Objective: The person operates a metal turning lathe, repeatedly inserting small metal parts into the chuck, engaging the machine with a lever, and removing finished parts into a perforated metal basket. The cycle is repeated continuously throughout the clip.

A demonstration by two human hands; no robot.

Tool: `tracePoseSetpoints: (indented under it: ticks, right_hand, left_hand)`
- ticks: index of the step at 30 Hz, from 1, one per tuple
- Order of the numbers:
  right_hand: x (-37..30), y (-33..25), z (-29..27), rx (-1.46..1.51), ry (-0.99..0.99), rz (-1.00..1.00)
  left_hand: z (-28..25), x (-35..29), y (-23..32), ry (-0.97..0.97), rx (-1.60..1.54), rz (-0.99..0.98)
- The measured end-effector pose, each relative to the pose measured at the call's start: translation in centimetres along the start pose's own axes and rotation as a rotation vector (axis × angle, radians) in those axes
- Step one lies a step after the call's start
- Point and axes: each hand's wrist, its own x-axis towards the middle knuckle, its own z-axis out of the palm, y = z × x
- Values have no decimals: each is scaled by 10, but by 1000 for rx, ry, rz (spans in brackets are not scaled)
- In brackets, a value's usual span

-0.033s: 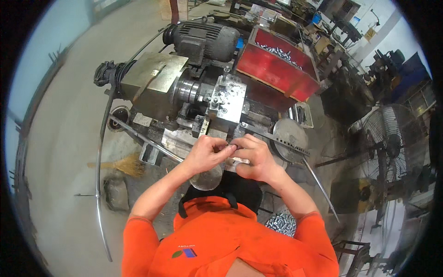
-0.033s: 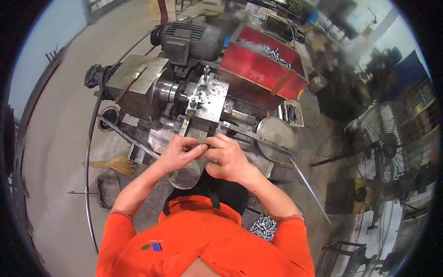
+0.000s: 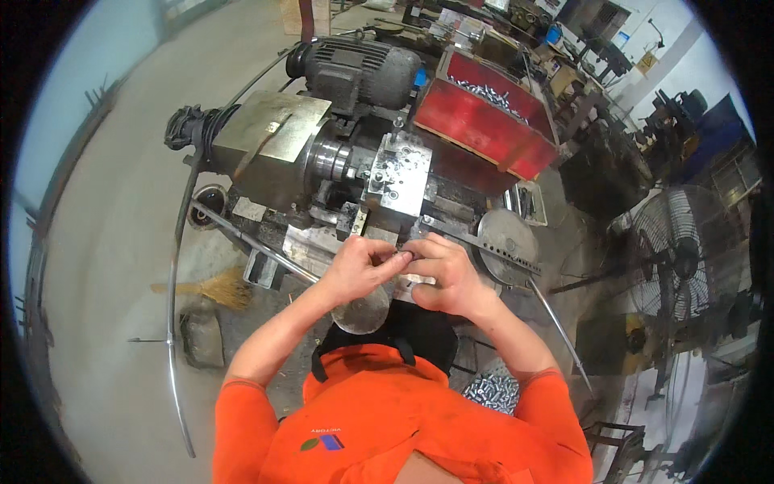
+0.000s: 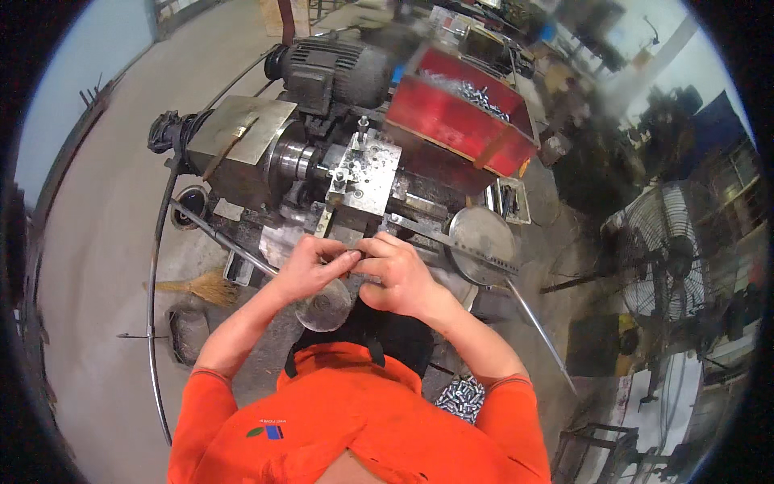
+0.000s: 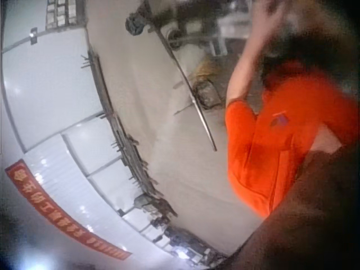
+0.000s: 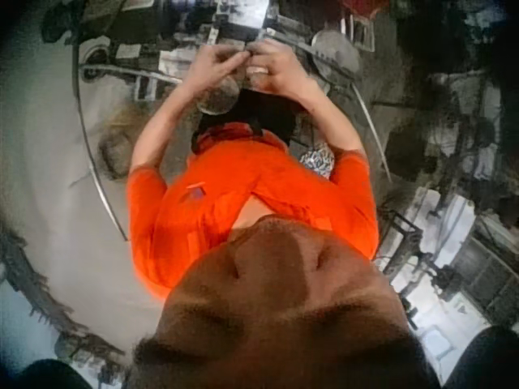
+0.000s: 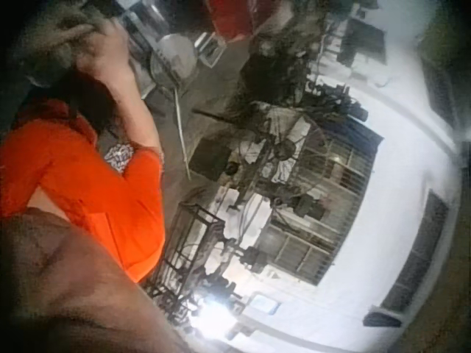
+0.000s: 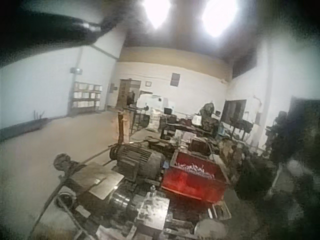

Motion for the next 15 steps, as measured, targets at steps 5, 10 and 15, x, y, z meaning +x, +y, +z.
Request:
tracePoseSetpoints:
  ticks: [5,10,15]
  right_hand:
    - [43,12,2,-104,-77,-109]
    - [121,58,18,-379,-154,25]
    - [155,111,60,-392,-234,360]
  left_hand:
    - [-52,-9,15,128,159,29]
    - [-155,-67,14,507,326,-111]
    - [-234,-181,-17,658,1192,-408]
